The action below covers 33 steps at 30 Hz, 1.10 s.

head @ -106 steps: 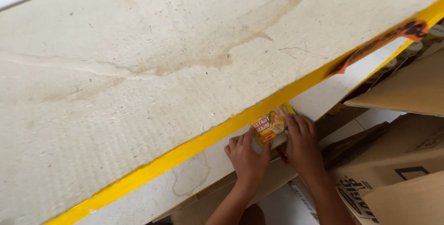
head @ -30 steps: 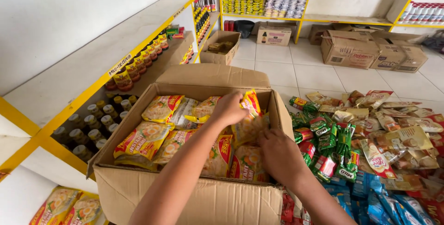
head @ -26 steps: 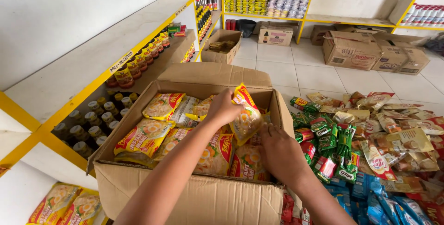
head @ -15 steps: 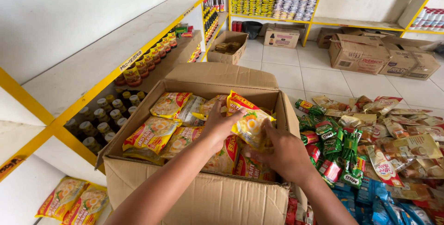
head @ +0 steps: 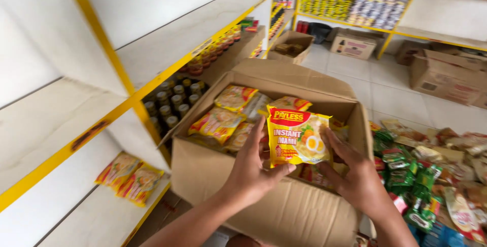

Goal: The recorder is taking individual packs of instant noodles from a shipping box and arranging them neatly on a retail grocery shelf.

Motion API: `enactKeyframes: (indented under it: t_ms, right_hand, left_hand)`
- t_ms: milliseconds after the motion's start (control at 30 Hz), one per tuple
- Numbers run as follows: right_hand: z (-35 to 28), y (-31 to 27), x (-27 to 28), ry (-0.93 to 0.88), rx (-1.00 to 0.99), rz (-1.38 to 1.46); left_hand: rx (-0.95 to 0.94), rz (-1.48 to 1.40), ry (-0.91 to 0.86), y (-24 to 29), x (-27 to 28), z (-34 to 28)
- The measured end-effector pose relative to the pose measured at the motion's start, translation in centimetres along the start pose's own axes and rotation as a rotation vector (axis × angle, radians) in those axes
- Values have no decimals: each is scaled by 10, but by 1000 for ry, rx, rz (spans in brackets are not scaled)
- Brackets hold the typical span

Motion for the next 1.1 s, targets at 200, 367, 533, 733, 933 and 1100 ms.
enactKeyframes:
  t_ms: [200,367,533,733,933,1100]
  right_hand:
    - [-1,-35,-53,-182,-150,-18]
    - [16,-105,-118,-127,295,84]
    - [9,-129,-207,-187,326,175]
    - [-1,-134,-342,-336,293,303]
    - [12,-122,-478,-431,218,485]
    - [44,-107,-559,-376,250,463]
  left_hand:
    - [-77,-145,290,5,49,-88]
    - [-126,67,536,-18,105,-155]
    - [-53,232,732,-59,161,-213]
    - [198,53,869,-140,232,-256]
    - [414,68,992,-198,316,-249]
    - [519,97,1035,-265,371,-226]
Point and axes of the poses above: each hand's wrist, its own z-axis towards the middle knuckle, its own x-axis out of the back of the hand, y = z × x, the point moved 4 cm from there along z, towards the middle knuckle, and after that the axes turned 12 degrees about x, right-handed, at the moved point
